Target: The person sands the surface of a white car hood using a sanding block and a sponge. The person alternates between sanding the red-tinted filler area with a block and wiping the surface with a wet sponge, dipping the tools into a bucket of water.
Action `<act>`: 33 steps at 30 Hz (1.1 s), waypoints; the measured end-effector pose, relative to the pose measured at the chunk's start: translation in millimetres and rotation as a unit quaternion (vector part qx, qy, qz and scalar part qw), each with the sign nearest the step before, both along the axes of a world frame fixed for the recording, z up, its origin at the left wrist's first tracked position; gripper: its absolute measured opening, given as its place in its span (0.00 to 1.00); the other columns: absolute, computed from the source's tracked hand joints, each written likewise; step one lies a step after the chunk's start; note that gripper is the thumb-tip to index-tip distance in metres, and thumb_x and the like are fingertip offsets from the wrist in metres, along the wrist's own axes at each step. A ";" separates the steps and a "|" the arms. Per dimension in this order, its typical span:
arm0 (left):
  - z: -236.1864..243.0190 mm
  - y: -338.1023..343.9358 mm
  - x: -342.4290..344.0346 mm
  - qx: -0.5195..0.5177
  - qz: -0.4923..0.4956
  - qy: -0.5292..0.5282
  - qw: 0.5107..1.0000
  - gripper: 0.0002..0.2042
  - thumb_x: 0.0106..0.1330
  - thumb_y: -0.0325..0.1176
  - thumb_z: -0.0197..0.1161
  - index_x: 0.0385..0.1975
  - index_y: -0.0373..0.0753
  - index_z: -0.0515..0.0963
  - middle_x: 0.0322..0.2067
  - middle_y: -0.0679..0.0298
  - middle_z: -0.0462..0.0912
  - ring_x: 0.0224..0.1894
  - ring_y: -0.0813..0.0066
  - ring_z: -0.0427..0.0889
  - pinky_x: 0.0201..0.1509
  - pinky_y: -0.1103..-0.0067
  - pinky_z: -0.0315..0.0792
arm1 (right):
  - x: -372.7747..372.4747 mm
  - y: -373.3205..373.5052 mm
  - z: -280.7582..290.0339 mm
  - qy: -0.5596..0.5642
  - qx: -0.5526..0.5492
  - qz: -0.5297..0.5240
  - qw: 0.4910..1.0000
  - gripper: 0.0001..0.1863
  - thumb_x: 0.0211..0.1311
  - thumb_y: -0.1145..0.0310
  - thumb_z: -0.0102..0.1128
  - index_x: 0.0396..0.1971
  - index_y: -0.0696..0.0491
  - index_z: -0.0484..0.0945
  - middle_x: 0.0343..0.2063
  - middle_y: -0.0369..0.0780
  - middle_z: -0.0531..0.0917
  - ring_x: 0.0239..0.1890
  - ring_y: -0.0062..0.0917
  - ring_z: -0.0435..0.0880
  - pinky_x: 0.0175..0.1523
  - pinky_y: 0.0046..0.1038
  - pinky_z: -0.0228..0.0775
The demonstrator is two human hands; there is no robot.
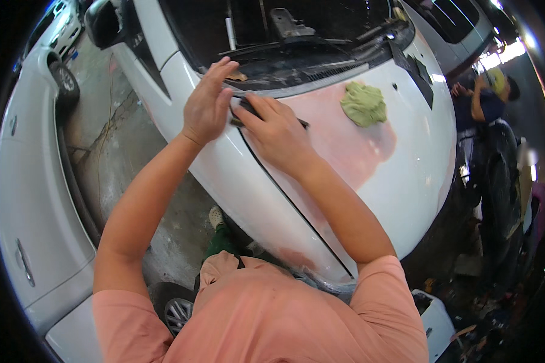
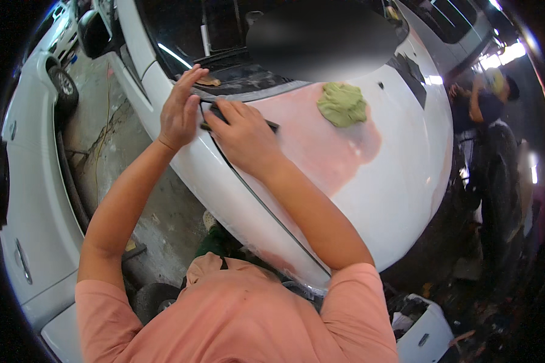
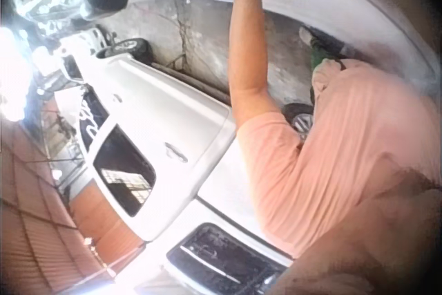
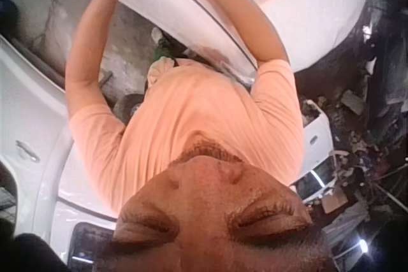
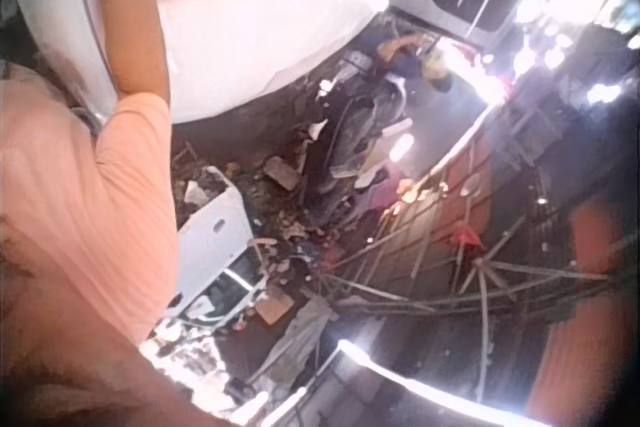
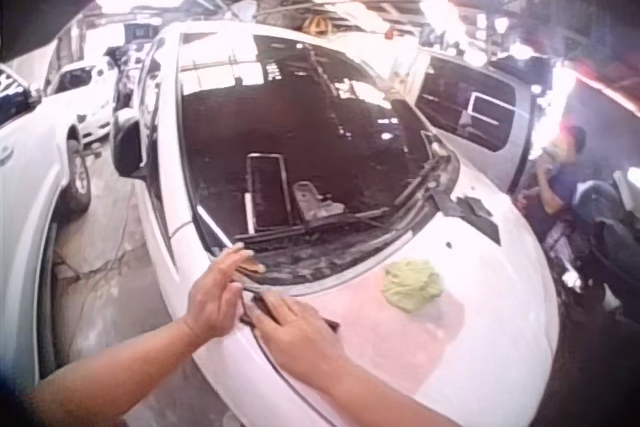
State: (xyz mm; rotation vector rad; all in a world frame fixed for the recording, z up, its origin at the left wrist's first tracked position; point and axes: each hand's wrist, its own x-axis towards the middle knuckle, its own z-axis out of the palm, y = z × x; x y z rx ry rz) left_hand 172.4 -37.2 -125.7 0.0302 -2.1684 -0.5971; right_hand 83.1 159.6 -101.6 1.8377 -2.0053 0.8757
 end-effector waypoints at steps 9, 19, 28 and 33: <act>11.8 -0.6 5.4 -0.182 -0.041 -0.089 0.978 0.29 0.78 0.46 0.54 0.72 0.35 0.69 0.74 0.50 0.68 0.79 0.50 0.62 0.85 0.58 0.50 | 4.0 278.5 -41.4 -0.029 0.107 -0.165 0.980 0.25 0.62 0.71 0.69 0.60 0.51 0.81 0.65 0.47 0.78 0.66 0.44 0.78 0.69 0.44 0.70; -18.2 153.0 28.7 -0.344 -0.173 -0.273 0.882 0.54 0.71 0.72 0.51 0.78 0.23 0.53 0.79 0.40 0.54 0.83 0.47 0.50 0.86 0.59 0.40 | 171.7 453.0 -76.8 -0.277 -0.068 -0.519 0.806 0.21 0.76 0.68 0.58 0.64 0.58 0.78 0.66 0.50 0.78 0.67 0.46 0.77 0.72 0.41 0.66; -60.4 355.2 20.4 -0.329 -0.270 -0.257 0.868 0.52 0.74 0.71 0.46 0.76 0.20 0.54 0.79 0.37 0.52 0.84 0.47 0.47 0.87 0.59 0.38 | 390.2 576.0 -306.5 -0.638 0.369 -0.509 0.444 0.29 0.68 0.55 0.68 0.63 0.56 0.81 0.60 0.53 0.84 0.63 0.48 0.83 0.66 0.42 0.73; -73.1 395.9 19.9 -0.328 -0.253 -0.253 0.874 0.51 0.75 0.70 0.47 0.77 0.22 0.55 0.80 0.39 0.52 0.84 0.47 0.47 0.87 0.60 0.38 | 420.1 549.8 -419.2 -0.639 0.412 -0.481 0.437 0.30 0.68 0.55 0.66 0.63 0.60 0.81 0.64 0.55 0.80 0.67 0.50 0.78 0.71 0.42 0.70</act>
